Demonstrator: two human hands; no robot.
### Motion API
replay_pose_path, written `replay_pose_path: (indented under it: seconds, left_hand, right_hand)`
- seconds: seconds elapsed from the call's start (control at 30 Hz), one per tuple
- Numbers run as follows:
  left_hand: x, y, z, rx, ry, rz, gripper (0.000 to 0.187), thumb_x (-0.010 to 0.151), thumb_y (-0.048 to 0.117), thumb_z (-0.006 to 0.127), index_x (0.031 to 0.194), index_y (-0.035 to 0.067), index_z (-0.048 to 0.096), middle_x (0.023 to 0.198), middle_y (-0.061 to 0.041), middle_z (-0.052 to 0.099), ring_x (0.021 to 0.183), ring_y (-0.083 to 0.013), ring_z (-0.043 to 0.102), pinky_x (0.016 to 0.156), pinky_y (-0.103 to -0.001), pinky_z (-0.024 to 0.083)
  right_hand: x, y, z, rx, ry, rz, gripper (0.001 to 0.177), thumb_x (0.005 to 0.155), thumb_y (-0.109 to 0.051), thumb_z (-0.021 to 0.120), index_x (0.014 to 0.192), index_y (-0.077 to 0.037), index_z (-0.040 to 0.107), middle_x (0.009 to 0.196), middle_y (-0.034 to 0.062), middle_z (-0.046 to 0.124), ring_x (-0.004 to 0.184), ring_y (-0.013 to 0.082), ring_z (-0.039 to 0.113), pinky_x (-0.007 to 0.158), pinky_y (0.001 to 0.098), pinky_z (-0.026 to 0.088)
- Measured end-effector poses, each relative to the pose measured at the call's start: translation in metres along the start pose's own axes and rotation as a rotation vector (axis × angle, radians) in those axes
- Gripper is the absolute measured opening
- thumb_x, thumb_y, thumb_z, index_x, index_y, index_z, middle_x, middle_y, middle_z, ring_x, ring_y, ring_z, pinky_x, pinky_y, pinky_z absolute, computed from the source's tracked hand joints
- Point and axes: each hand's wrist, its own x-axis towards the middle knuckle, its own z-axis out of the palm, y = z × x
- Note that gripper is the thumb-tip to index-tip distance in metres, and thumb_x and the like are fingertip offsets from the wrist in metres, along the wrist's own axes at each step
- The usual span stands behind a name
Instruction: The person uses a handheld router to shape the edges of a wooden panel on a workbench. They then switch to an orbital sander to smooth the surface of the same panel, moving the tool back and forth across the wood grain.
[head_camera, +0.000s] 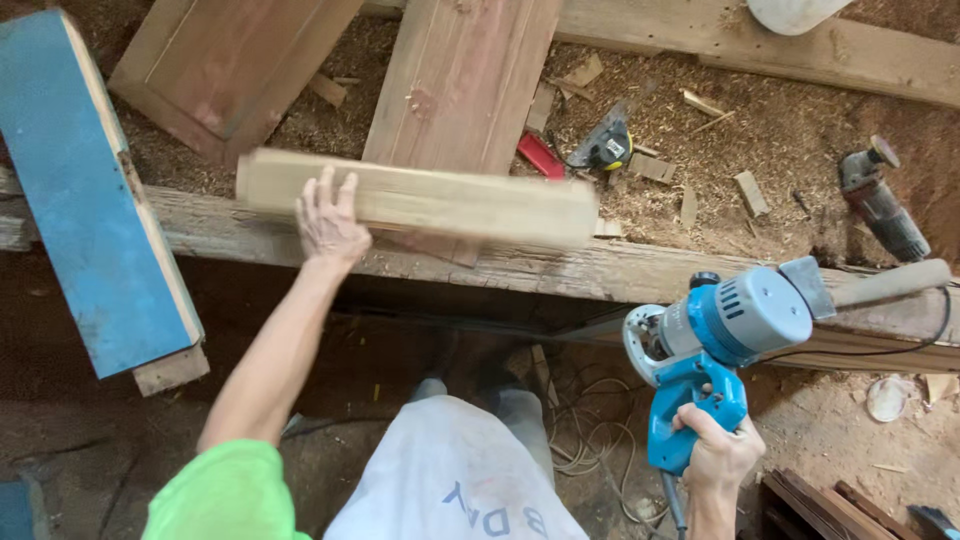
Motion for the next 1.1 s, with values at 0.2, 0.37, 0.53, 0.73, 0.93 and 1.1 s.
replay_pose_path:
  seconds: [0.2, 0.37, 0.53, 0.73, 0.93, 1.1]
  left_hand:
    - [-0.02, 0.157, -0.01, -0.75, -0.261, -0.905, 0.114, 0.068, 0.068, 0.074, 0.159, 0.038, 0.013, 0.166, -0.019, -0.017, 0.151, -0.0547, 0.002, 0.108, -0.075, 0.029]
    - [-0.014, 0.16, 0.0, -0.339, -0.068, -0.549, 0.13, 0.054, 0.051, 0.09, 0.163, 0.04, 0.02, 0.161, -0.018, 0.018, 0.139, -0.0455, 0.033, 0.108, -0.068, 0.033]
    - [-0.006, 0.136, -0.013, -0.292, -0.155, -0.25, 0.12, 0.055, 0.051, 0.085, 0.16, 0.036, 0.03, 0.142, -0.017, 0.043, 0.123, -0.0398, 0.047, 0.103, -0.058, 0.041]
    - [0.063, 0.123, -0.041, -0.903, -0.367, -0.151, 0.124, 0.055, 0.056, 0.074, 0.162, 0.017, 0.027, 0.14, -0.03, 0.062, 0.126, -0.0396, 0.065, 0.111, -0.048, 0.052]
    - [0.138, 0.16, -0.053, -0.526, -0.235, -0.232, 0.121, 0.063, 0.066, 0.081, 0.163, 0.033, 0.021, 0.161, -0.028, 0.028, 0.146, -0.05, 0.029, 0.119, -0.064, 0.024]
    - [0.092, 0.175, -0.056, -0.288, -0.302, -0.279, 0.132, 0.064, 0.063, 0.085, 0.162, 0.037, 0.0, 0.165, -0.025, 0.005, 0.146, -0.0494, 0.019, 0.113, -0.071, 0.025]
  right_hand:
    - [-0.005, 0.008, -0.01, 0.075, -0.011, -0.01, 0.035, 0.081, 0.015, 0.067, 0.115, 0.008, 0.062, 0.081, 0.0139, 0.064, 0.063, 0.0219, 0.063, 0.059, 0.0346, 0.052]
    - [-0.012, 0.01, -0.02, 0.125, -0.037, 0.022, 0.038, 0.082, 0.014, 0.066, 0.119, 0.007, 0.062, 0.083, 0.0143, 0.064, 0.064, 0.0219, 0.063, 0.06, 0.0345, 0.053]
    - [-0.016, 0.02, -0.033, 0.071, -0.017, 0.037, 0.042, 0.081, 0.014, 0.067, 0.123, 0.01, 0.062, 0.086, 0.0154, 0.065, 0.065, 0.0231, 0.063, 0.062, 0.0349, 0.052]
    - [-0.015, 0.037, -0.049, 0.053, -0.072, 0.055, 0.049, 0.077, 0.016, 0.062, 0.126, 0.012, 0.062, 0.085, 0.017, 0.064, 0.066, 0.023, 0.062, 0.065, 0.035, 0.052]
    - [0.025, 0.063, -0.085, 0.021, -0.339, 0.306, 0.073, 0.072, 0.017, 0.062, 0.141, -0.005, 0.055, 0.082, 0.02, 0.07, 0.065, 0.0235, 0.068, 0.065, 0.0362, 0.055]
    - [-0.012, 0.079, -0.056, 0.033, -0.016, 0.105, 0.059, 0.071, 0.018, 0.065, 0.129, 0.01, 0.066, 0.085, 0.0176, 0.065, 0.069, 0.0216, 0.063, 0.069, 0.0326, 0.051]
